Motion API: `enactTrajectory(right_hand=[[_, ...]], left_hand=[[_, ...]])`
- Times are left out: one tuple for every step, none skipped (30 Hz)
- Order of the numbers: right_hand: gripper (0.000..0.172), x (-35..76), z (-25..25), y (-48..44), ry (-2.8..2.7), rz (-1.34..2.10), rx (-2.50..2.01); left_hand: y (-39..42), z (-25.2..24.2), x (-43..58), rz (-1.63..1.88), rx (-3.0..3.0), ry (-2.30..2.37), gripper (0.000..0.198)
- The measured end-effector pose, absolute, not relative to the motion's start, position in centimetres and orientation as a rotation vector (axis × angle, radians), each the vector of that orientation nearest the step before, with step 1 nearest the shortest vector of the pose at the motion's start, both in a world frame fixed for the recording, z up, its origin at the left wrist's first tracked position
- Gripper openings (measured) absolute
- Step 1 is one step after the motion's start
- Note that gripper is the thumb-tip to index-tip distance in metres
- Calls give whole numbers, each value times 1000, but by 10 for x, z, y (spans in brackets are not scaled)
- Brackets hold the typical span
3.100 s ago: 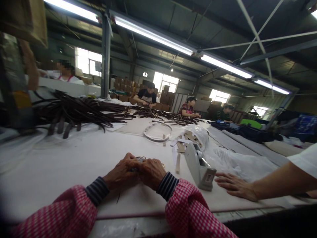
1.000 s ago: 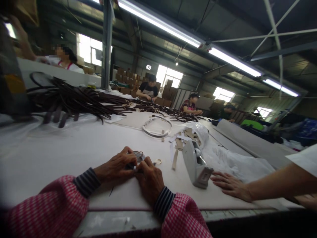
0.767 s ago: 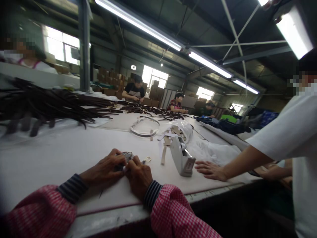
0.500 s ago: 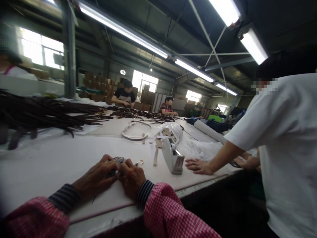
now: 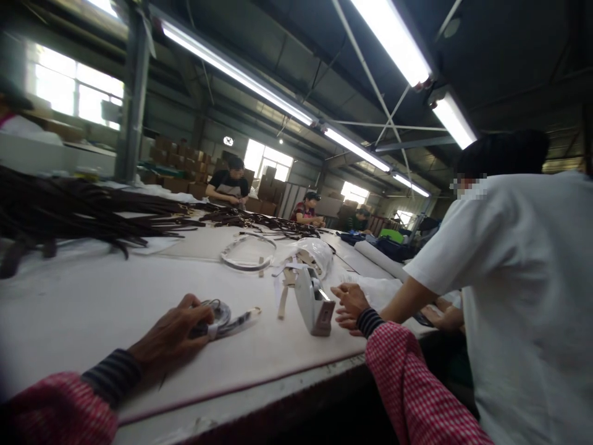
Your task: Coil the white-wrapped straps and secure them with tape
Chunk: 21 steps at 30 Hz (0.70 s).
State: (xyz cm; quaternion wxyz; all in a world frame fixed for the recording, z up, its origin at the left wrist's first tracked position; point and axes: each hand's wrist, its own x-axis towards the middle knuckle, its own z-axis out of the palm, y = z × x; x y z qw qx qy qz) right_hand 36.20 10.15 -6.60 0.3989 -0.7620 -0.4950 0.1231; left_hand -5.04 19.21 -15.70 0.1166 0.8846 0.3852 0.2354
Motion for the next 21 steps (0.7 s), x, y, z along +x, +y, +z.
enactTrajectory(right_hand=[[30,364,-71,101,-1207,396,-1954],[33,364,-77,101,-1165,473,-1969],[34,363,-82,101,-1127,539,-1976],[34,362,-86,101,-1093,588,-1975],[33,360,-89,102,-1060,619,-1968],[32,359,-91,102,-1032,638,-1955],[30,359,-92,102,-1007,649,-1936],[28,359,-92,103,-986,655,-1914],[25,359,-91,103,-966,657,-1890],[22,359,-91,103,-945,659,-1867],[19,359,-90,104,-918,662,-1848],[17,359,-91,105,-887,665,-1833],[16,359,-92,107,-853,667,-1820],[15,358,-94,108,-818,667,-1805],[15,358,-97,110,-786,665,-1786],[15,359,-100,111,-759,662,-1762],[16,359,-103,111,-739,656,-1734],[16,360,-107,111,-725,651,-1704],[17,361,-110,111,-716,646,-1673],[18,363,-113,109,-715,640,-1643],[19,364,-115,106,-721,638,-1614]], left_hand=[[190,-156,-50,698,2587,1126,22],[189,-155,-50,704,2587,1121,22],[187,-154,-50,707,2590,1118,21],[186,-153,-50,708,2595,1118,19],[186,-153,-50,711,2600,1123,17],[186,-153,-50,708,2603,1129,16],[186,-153,-50,698,2603,1136,15],[187,-154,-50,686,2600,1142,14],[189,-156,-50,678,2599,1140,15],[190,-157,-50,673,2596,1136,15],[191,-159,-49,676,2592,1134,15],[192,-160,-49,682,2590,1132,15],[193,-162,-50,696,2590,1130,14],[193,-163,-50,705,2588,1127,14],[193,-164,-50,710,2587,1123,14],[193,-164,-50,714,2585,1118,14],[193,-164,-50,715,2583,1114,14],[193,-164,-50,714,2581,1113,15],[193,-164,-50,712,2579,1114,15],[193,-164,-50,705,2578,1113,15],[193,-164,-50,703,2579,1113,16]])
